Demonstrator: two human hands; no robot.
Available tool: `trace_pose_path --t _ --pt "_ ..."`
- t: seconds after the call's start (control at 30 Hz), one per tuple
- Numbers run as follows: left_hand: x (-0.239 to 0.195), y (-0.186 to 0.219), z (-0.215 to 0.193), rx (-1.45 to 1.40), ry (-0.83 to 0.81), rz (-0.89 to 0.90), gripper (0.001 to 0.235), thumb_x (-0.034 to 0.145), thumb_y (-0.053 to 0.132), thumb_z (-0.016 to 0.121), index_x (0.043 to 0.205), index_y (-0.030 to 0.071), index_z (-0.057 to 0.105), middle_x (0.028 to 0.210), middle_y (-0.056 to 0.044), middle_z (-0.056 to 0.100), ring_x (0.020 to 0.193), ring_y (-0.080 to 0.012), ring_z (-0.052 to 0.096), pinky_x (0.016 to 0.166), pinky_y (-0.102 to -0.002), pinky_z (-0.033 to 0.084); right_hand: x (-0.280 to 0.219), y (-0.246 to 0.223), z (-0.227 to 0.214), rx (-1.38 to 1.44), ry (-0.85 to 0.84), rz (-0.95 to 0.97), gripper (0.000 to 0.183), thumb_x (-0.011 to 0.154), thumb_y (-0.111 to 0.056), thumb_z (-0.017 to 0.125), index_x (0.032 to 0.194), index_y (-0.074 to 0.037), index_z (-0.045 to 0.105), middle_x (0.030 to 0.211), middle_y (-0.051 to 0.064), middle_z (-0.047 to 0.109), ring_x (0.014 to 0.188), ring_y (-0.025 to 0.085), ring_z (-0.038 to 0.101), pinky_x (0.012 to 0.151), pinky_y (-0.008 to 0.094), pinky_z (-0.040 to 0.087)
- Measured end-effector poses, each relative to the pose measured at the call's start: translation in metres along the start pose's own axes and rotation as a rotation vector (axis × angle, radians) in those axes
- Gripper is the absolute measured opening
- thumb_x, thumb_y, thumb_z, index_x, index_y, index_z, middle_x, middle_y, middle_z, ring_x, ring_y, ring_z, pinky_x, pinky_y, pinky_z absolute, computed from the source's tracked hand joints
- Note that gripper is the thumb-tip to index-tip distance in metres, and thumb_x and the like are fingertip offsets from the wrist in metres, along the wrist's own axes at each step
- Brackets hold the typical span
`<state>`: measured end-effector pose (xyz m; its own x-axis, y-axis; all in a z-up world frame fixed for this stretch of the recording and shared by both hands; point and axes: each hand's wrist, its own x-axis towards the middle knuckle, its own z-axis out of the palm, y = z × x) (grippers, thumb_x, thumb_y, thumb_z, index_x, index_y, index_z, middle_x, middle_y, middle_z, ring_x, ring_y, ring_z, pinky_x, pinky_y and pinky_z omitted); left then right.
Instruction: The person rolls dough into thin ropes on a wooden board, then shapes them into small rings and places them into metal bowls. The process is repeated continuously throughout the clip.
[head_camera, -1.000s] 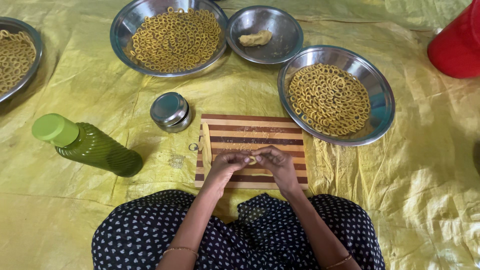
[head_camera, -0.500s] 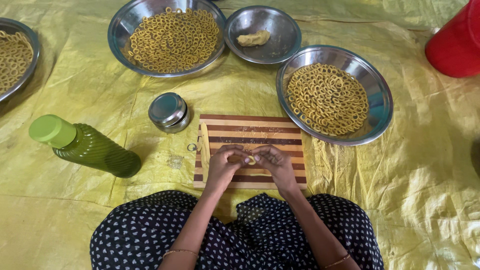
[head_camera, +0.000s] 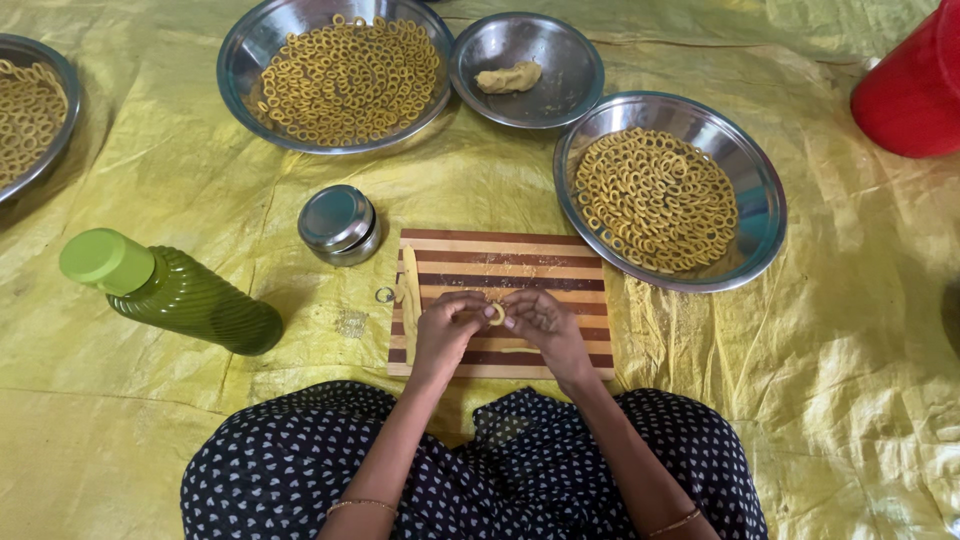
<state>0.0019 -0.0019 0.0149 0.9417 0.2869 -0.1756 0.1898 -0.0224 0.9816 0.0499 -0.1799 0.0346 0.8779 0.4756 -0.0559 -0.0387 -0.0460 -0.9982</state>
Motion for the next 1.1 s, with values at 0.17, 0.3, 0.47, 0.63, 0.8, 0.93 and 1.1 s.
trace_pose_path --t 0.17,0.3,0.47,0.63,0.8,0.93,1.1 --pt "0.001 -0.005 0.001 -0.125 -0.056 -0.039 0.014 0.088 0.013 0.074 0.099 0.005 0.079 0.101 -0.007 0.075 0.089 -0.0138 0.071 0.081 -0.028 0.061 0.001 0.003 -0.002 -0.001 0.003 -0.045 0.021 0.091 0.001 0.068 0.112 0.002 0.067 0.101 0.010 0.072 0.097 0.016 0.069 0.090 0.031 0.059" --pt "0.001 -0.010 0.000 -0.255 -0.100 -0.105 0.019 0.094 0.018 0.070 0.104 0.004 0.080 0.092 -0.006 0.077 0.088 -0.0139 0.068 0.084 -0.029 0.055 0.002 0.005 -0.004 -0.008 0.013 -0.030 0.021 0.090 0.003 0.067 0.111 0.001 0.067 0.101 0.010 0.072 0.096 0.016 0.070 0.090 0.030 0.060" --pt "0.002 -0.017 -0.002 -0.350 -0.112 -0.103 0.021 0.093 0.019 0.071 0.106 0.004 0.078 0.096 -0.006 0.077 0.092 -0.0127 0.068 0.090 -0.029 0.052 0.002 0.002 -0.003 -0.045 0.029 -0.032 0.020 0.090 0.002 0.068 0.110 0.000 0.067 0.101 0.010 0.073 0.095 0.016 0.070 0.090 0.031 0.060" --pt "0.003 -0.018 -0.003 -0.335 -0.105 -0.164 0.025 0.093 0.021 0.070 0.109 0.005 0.078 0.099 -0.004 0.078 0.099 -0.0115 0.068 0.098 -0.030 0.048 -0.001 -0.006 0.000 -0.037 0.014 0.022 0.020 0.092 -0.004 0.066 0.112 -0.003 0.068 0.101 0.007 0.074 0.097 0.014 0.072 0.093 0.031 0.060" --pt "0.001 -0.012 -0.003 -0.263 -0.107 -0.212 0.029 0.091 0.028 0.073 0.109 0.006 0.079 0.092 -0.005 0.076 0.096 -0.0171 0.068 0.098 -0.034 0.050 -0.001 -0.007 0.003 -0.066 -0.018 -0.012 0.024 0.090 -0.003 0.069 0.114 -0.003 0.068 0.101 0.008 0.072 0.095 0.016 0.068 0.089 0.033 0.059" --pt "-0.001 -0.006 -0.003 -0.221 -0.096 -0.172 0.036 0.092 0.038 0.068 0.105 0.006 0.079 0.092 -0.005 0.077 0.098 -0.0180 0.069 0.100 -0.034 0.048 0.003 -0.003 -0.005 -0.151 0.091 0.034 0.023 0.089 -0.003 0.068 0.111 -0.002 0.069 0.100 0.009 0.074 0.090 0.016 0.071 0.083 0.032 0.062" --pt "0.000 -0.009 -0.006 -0.149 -0.024 -0.254 0.035 0.096 0.039 0.065 0.106 0.007 0.075 0.101 -0.010 0.074 0.104 -0.0208 0.066 0.102 -0.039 0.046 0.024 -0.006 -0.070 -0.213 0.423 -0.049 0.018 0.094 -0.003 0.061 0.108 -0.004 0.072 0.097 0.009 0.078 0.084 0.016 0.076 0.072 0.029 0.065"
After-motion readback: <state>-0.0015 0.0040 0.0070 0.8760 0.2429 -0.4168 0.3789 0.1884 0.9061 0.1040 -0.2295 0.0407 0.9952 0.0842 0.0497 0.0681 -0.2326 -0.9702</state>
